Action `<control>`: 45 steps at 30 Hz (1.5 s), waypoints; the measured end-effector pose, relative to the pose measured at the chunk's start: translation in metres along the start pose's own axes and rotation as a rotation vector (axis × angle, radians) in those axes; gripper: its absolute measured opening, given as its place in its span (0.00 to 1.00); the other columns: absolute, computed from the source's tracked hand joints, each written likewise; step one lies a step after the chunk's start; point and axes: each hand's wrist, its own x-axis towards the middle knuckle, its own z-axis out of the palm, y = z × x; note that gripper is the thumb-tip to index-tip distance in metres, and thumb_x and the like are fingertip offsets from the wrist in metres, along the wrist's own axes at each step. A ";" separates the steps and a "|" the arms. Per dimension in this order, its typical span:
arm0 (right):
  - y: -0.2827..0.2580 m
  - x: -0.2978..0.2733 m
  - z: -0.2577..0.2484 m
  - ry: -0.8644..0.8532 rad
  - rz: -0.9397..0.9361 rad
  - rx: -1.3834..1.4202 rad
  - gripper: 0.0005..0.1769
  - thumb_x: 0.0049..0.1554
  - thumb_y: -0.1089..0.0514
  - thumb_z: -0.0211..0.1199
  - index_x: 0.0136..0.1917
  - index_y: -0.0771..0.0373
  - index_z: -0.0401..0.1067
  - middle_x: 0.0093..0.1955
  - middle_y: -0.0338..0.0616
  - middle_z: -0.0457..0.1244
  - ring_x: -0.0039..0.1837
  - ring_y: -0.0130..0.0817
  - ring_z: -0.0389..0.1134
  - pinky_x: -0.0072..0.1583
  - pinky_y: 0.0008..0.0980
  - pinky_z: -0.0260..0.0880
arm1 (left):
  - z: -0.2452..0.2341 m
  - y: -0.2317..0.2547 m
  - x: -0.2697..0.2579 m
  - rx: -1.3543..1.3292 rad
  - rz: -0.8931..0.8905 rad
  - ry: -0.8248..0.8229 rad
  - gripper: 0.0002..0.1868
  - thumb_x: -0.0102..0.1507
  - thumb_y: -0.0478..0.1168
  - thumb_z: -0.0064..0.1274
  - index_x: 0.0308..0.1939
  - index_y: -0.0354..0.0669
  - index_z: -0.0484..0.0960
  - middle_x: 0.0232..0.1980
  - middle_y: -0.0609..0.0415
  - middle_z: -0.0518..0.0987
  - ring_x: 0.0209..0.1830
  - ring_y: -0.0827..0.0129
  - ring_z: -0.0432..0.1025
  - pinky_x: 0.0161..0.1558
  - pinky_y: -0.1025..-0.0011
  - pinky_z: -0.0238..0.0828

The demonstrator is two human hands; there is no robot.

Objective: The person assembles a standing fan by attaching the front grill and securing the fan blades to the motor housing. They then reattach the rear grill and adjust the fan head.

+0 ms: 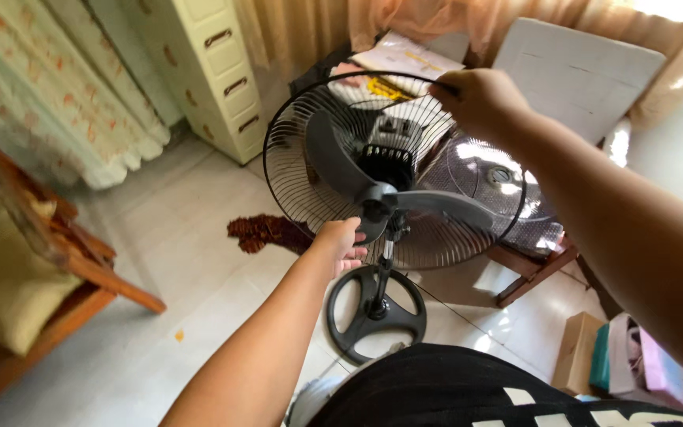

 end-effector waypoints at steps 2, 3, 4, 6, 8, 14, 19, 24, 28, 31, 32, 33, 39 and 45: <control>0.020 0.012 0.000 -0.033 -0.018 0.203 0.20 0.64 0.41 0.58 0.59 0.54 0.79 0.49 0.44 0.72 0.47 0.36 0.73 0.52 0.40 0.76 | 0.007 -0.002 0.001 -0.009 -0.002 0.008 0.28 0.66 0.56 0.43 0.65 0.46 0.72 0.61 0.54 0.77 0.49 0.58 0.73 0.57 0.50 0.69; 0.028 0.015 0.001 -0.046 -0.016 0.306 0.19 0.62 0.43 0.58 0.57 0.54 0.79 0.47 0.41 0.73 0.46 0.31 0.74 0.51 0.36 0.76 | 0.012 -0.005 0.000 -0.004 -0.004 0.007 0.28 0.67 0.57 0.42 0.66 0.46 0.72 0.62 0.53 0.77 0.49 0.58 0.73 0.57 0.50 0.69; 0.031 0.020 0.001 -0.070 -0.014 0.310 0.18 0.63 0.44 0.58 0.57 0.55 0.79 0.47 0.41 0.73 0.46 0.30 0.74 0.51 0.35 0.76 | 0.017 -0.007 -0.002 -0.031 0.006 0.004 0.29 0.67 0.57 0.41 0.66 0.44 0.72 0.62 0.53 0.77 0.50 0.57 0.74 0.57 0.50 0.69; 0.033 0.029 0.002 -0.105 0.007 0.323 0.18 0.66 0.45 0.59 0.58 0.58 0.77 0.46 0.42 0.72 0.47 0.27 0.74 0.51 0.33 0.75 | 0.028 -0.007 0.000 -0.065 0.023 -0.010 0.30 0.68 0.58 0.41 0.65 0.42 0.72 0.62 0.52 0.78 0.50 0.56 0.74 0.57 0.49 0.70; 0.029 0.031 0.001 -0.092 0.000 0.272 0.19 0.67 0.44 0.58 0.58 0.58 0.78 0.46 0.41 0.72 0.46 0.28 0.74 0.51 0.33 0.75 | 0.041 -0.008 0.004 -0.102 0.006 -0.006 0.31 0.69 0.60 0.37 0.66 0.43 0.72 0.62 0.50 0.79 0.51 0.55 0.74 0.58 0.49 0.69; 0.016 0.028 -0.009 -0.146 0.083 0.258 0.18 0.66 0.44 0.57 0.59 0.55 0.78 0.44 0.40 0.71 0.44 0.30 0.73 0.47 0.37 0.77 | 0.056 -0.006 0.022 -0.358 -0.100 -0.032 0.33 0.69 0.65 0.30 0.62 0.43 0.72 0.57 0.49 0.78 0.51 0.52 0.72 0.60 0.47 0.66; 0.015 0.024 -0.006 -0.092 0.034 0.240 0.16 0.64 0.45 0.58 0.57 0.51 0.80 0.43 0.38 0.72 0.42 0.27 0.72 0.47 0.35 0.74 | 0.070 0.001 0.024 -0.516 -0.177 -0.024 0.35 0.69 0.67 0.31 0.57 0.41 0.75 0.53 0.48 0.79 0.50 0.51 0.73 0.60 0.48 0.66; 0.010 0.018 -0.011 -0.089 0.100 0.246 0.17 0.65 0.43 0.58 0.56 0.53 0.79 0.41 0.38 0.71 0.40 0.28 0.70 0.45 0.35 0.73 | 0.082 -0.001 0.022 -0.646 -0.161 0.046 0.30 0.67 0.65 0.36 0.52 0.44 0.74 0.50 0.48 0.80 0.48 0.52 0.73 0.58 0.50 0.67; 0.012 0.017 -0.012 -0.087 0.087 0.296 0.17 0.64 0.43 0.58 0.54 0.54 0.79 0.40 0.37 0.71 0.40 0.27 0.71 0.45 0.34 0.73 | 0.095 0.006 0.026 -0.802 -0.241 0.054 0.29 0.67 0.64 0.32 0.50 0.46 0.75 0.49 0.50 0.81 0.46 0.52 0.74 0.57 0.52 0.67; 0.016 0.017 -0.009 -0.054 0.038 0.267 0.18 0.65 0.43 0.58 0.52 0.57 0.79 0.39 0.39 0.71 0.40 0.29 0.71 0.46 0.34 0.71 | 0.099 0.016 0.027 -0.793 -0.295 0.110 0.24 0.68 0.59 0.30 0.46 0.46 0.75 0.46 0.51 0.82 0.43 0.53 0.75 0.53 0.54 0.68; 0.017 0.017 -0.008 -0.051 0.030 0.256 0.18 0.65 0.43 0.58 0.52 0.58 0.79 0.39 0.39 0.71 0.40 0.29 0.71 0.47 0.34 0.71 | 0.101 0.019 0.028 -0.800 -0.310 0.126 0.24 0.68 0.59 0.30 0.45 0.47 0.74 0.45 0.51 0.82 0.41 0.53 0.75 0.51 0.55 0.68; 0.018 0.018 -0.007 -0.049 0.021 0.245 0.18 0.66 0.43 0.58 0.51 0.59 0.78 0.39 0.40 0.71 0.40 0.30 0.71 0.47 0.35 0.71 | 0.102 0.020 0.030 -0.808 -0.324 0.144 0.23 0.69 0.59 0.30 0.44 0.47 0.73 0.44 0.52 0.82 0.40 0.54 0.75 0.49 0.56 0.68; 0.020 0.023 -0.004 -0.017 -0.066 0.193 0.19 0.65 0.42 0.57 0.49 0.58 0.78 0.38 0.40 0.70 0.39 0.34 0.71 0.47 0.38 0.71 | 0.102 0.015 0.068 -0.970 -0.316 0.172 0.18 0.67 0.49 0.38 0.25 0.45 0.66 0.23 0.56 0.67 0.24 0.66 0.63 0.30 0.68 0.59; 0.019 0.020 -0.006 -0.038 -0.034 0.163 0.21 0.65 0.41 0.56 0.47 0.59 0.76 0.37 0.45 0.69 0.39 0.41 0.71 0.47 0.43 0.71 | 0.096 0.013 0.063 -1.043 -0.316 0.001 0.20 0.66 0.47 0.37 0.21 0.47 0.67 0.20 0.60 0.65 0.20 0.71 0.57 0.27 0.72 0.53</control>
